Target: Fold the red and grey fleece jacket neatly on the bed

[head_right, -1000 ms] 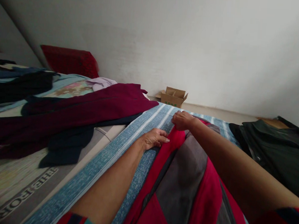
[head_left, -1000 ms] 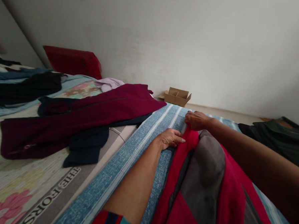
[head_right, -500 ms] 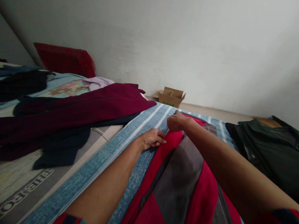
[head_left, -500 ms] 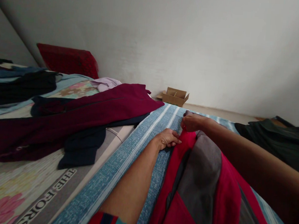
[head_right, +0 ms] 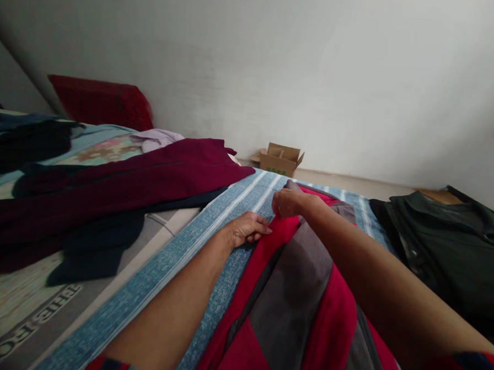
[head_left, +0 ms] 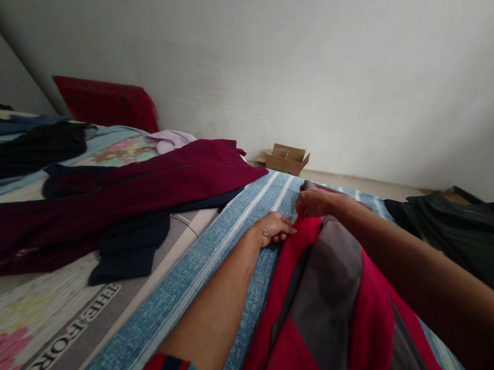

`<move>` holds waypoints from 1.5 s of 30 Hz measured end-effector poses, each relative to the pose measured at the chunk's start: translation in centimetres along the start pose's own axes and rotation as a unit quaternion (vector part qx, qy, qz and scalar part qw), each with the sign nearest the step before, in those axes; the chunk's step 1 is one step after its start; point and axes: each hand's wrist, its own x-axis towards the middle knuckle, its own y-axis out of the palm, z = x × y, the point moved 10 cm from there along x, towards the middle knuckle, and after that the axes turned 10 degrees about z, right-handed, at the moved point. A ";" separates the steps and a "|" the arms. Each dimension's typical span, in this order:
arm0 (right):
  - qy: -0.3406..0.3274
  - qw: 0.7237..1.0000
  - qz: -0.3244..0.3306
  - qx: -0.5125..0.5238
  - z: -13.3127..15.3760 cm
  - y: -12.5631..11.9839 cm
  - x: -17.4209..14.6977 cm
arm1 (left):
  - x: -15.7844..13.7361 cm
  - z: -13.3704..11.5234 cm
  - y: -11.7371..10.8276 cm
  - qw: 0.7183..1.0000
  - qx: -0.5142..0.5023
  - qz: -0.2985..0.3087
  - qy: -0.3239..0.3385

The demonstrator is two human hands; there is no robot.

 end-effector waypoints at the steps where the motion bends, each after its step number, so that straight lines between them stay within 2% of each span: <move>1: 0.003 1.000 0.003 -0.001 0.0 0.1 0.0 | 0.0 0.0 -0.1 1.000 -0.004 0.002 0.002; 4: 0.012 1.000 0.022 -0.002 -0.1 0.3 -0.2 | -0.1 -0.2 -0.1 0.999 -0.023 0.016 0.019; 9: 0.027 0.999 -0.005 0.038 -0.8 -0.2 -0.9 | -0.3 -0.4 0.1 0.999 -0.028 0.032 0.029; 17: 0.042 0.998 -0.036 -0.018 0.0 -0.1 -0.4 | 0.0 -1.1 0.2 0.997 0.016 -0.038 0.059; 21: 0.053 0.998 -0.044 -0.012 0.0 0.0 -0.2 | 0.3 -0.8 -0.4 0.996 0.042 -0.066 0.045; 26: 0.055 0.992 -0.101 0.057 -1.3 0.3 -0.5 | 0.3 -0.6 -0.9 0.991 0.095 -0.093 0.012; 30: 0.120 0.965 -0.189 0.139 -4.1 0.1 -2.8 | -0.1 -0.8 -1.0 0.984 0.135 -0.112 -0.019; 34: 0.164 0.945 -0.217 0.182 -4.9 1.5 -6.0 | -0.5 -1.0 -1.0 0.982 0.147 -0.117 -0.028; 40: 0.119 0.963 -0.159 0.182 -2.2 5.4 -7.1 | -0.5 -1.8 -1.0 0.974 0.168 -0.149 0.003; 42: 0.137 0.960 -0.167 0.176 -2.4 5.6 -7.2 | -0.4 -1.9 -1.1 0.969 0.182 -0.166 0.011; 45: 0.172 0.944 -0.215 0.185 -3.9 4.7 -7.6 | -0.2 -1.9 -1.1 0.965 0.200 -0.170 0.013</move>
